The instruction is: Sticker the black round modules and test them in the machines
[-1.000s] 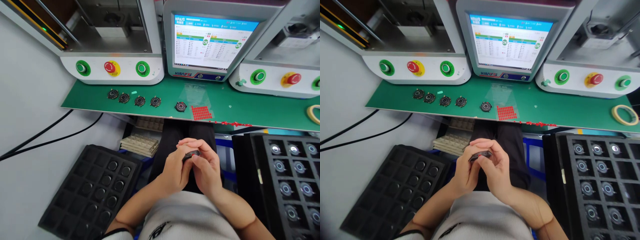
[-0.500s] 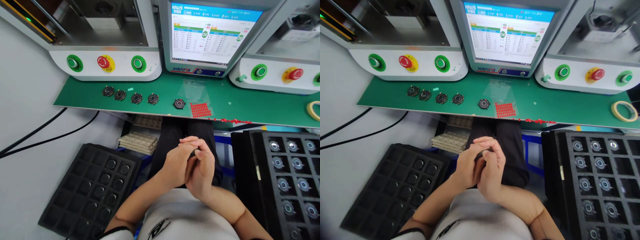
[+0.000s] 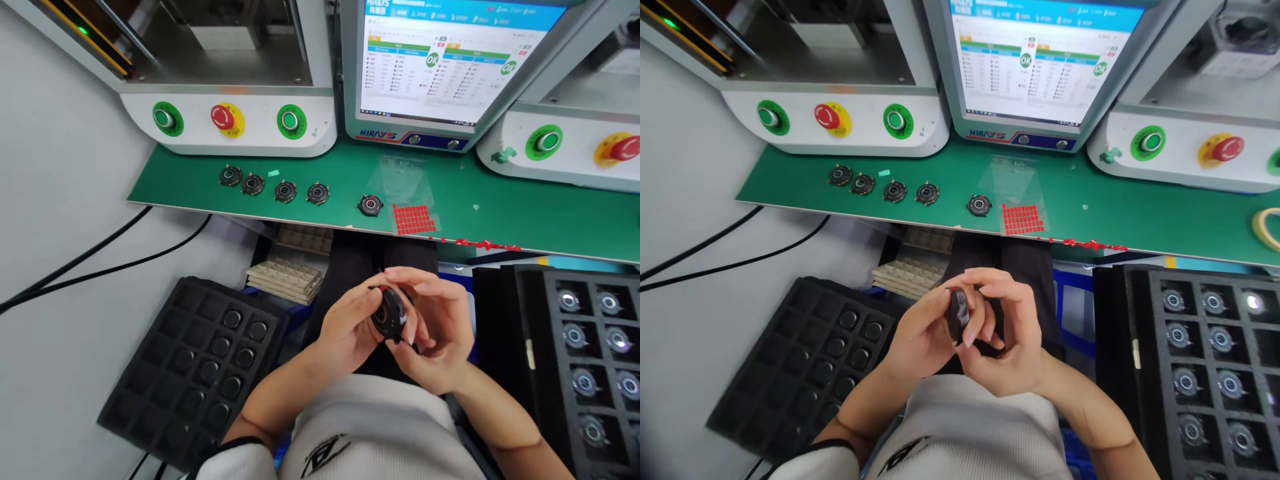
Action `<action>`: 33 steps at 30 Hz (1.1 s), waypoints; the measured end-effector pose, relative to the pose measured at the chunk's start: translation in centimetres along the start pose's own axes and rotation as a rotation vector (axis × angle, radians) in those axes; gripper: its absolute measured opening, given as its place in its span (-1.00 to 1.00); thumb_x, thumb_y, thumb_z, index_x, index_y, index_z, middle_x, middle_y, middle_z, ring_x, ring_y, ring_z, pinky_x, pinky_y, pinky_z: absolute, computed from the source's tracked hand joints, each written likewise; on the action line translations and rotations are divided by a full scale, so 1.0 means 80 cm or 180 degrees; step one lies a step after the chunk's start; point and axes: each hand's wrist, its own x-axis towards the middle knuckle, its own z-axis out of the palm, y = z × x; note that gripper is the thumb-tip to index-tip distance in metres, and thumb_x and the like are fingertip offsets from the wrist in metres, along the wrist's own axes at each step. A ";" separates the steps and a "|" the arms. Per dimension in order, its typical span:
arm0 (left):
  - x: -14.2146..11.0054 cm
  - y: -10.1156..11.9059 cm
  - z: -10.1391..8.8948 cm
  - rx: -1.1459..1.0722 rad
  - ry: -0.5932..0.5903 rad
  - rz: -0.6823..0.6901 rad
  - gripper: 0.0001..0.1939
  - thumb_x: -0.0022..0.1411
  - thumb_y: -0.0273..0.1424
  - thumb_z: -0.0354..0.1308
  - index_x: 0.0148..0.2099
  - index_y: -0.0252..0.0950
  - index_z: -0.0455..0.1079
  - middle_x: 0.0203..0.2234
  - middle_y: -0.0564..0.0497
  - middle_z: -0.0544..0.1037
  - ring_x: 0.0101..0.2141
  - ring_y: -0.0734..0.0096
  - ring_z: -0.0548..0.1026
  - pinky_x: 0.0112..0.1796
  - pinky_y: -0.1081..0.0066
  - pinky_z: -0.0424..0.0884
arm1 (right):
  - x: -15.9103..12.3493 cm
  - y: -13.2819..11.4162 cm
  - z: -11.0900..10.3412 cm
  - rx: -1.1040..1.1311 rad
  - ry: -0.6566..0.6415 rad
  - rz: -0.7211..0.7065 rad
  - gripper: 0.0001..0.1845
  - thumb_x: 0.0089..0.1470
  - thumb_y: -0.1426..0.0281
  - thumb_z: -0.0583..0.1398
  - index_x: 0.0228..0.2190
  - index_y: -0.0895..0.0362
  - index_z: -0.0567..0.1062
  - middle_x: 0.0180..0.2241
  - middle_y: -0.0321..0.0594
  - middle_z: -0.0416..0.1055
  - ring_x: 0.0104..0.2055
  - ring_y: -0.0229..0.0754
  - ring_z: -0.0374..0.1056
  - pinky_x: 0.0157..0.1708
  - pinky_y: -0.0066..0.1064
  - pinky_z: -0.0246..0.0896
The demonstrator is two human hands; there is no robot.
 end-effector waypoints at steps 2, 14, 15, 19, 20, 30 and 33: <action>0.001 0.001 0.001 -0.0104 -0.0059 -0.0070 -0.66 0.26 -0.08 0.10 -0.30 -0.28 0.32 -0.64 0.04 0.32 -0.42 0.26 0.44 -0.29 0.21 0.47 | 0.002 0.003 -0.006 -0.0131 -0.0143 -0.0170 -0.28 -0.22 0.65 0.34 -0.02 -0.09 0.38 -0.02 -0.18 0.51 0.12 0.04 0.38 0.15 0.10 0.26; 0.016 -0.009 -0.010 -0.0158 -0.0064 -0.0171 -0.64 0.29 -0.10 0.07 -0.38 -0.30 0.29 -0.64 0.04 0.35 -0.54 0.41 0.36 -0.34 0.31 0.43 | 0.010 0.021 -0.016 -0.0237 -0.0336 -0.0575 -0.37 -0.15 0.70 0.35 -0.09 -0.08 0.43 0.03 -0.21 0.51 0.12 -0.02 0.42 0.23 0.10 0.19; 0.023 -0.007 -0.018 0.0100 -0.0093 -0.0187 -0.59 0.30 -0.05 0.03 -0.37 -0.30 0.30 -0.60 0.01 0.39 -0.53 0.40 0.39 -0.36 0.32 0.43 | 0.012 0.024 -0.019 -0.0296 -0.0272 -0.0623 -0.39 -0.14 0.70 0.35 -0.11 -0.07 0.42 0.03 -0.21 0.50 0.11 -0.04 0.42 0.25 0.10 0.15; 0.080 0.031 -0.073 0.2450 0.0289 0.0733 -0.55 0.31 -0.01 0.01 -0.03 -0.28 0.35 -0.19 -0.13 0.51 -0.26 0.28 0.52 -0.18 0.27 0.46 | 0.018 0.040 -0.041 -0.0629 0.0210 -0.0651 -0.46 -0.11 0.68 0.34 -0.15 -0.03 0.35 -0.01 -0.21 0.50 0.09 -0.07 0.43 0.25 0.10 0.13; 0.099 0.046 -0.089 0.3392 0.0519 0.1042 -0.55 0.27 -0.07 0.10 0.07 -0.26 0.32 -0.06 -0.16 0.47 -0.13 0.24 0.50 -0.08 0.23 0.43 | 0.018 0.044 -0.047 -0.0722 0.0297 -0.0620 -0.48 -0.08 0.66 0.34 -0.17 -0.02 0.34 -0.02 -0.19 0.49 0.08 -0.06 0.43 0.22 0.08 0.19; 0.196 0.120 -0.132 0.6483 -0.0405 0.0340 -0.64 0.09 -0.33 0.34 -0.04 -0.25 0.47 -0.14 -0.02 0.52 -0.19 0.24 0.53 -0.14 0.33 0.43 | -0.009 0.074 -0.073 -0.1253 0.0553 -0.0191 -0.61 0.02 0.51 0.32 -0.20 -0.02 0.28 -0.03 -0.15 0.44 0.04 -0.07 0.43 0.06 -0.11 0.32; 0.196 0.118 -0.128 0.6654 -0.0483 0.0279 -0.67 0.13 -0.32 0.33 -0.05 -0.28 0.46 -0.13 -0.04 0.52 -0.18 0.24 0.52 -0.14 0.34 0.42 | -0.011 0.076 -0.077 -0.1184 0.0673 -0.0061 -0.64 0.04 0.50 0.32 -0.21 -0.02 0.29 -0.04 -0.15 0.42 0.02 -0.08 0.43 0.01 -0.16 0.33</action>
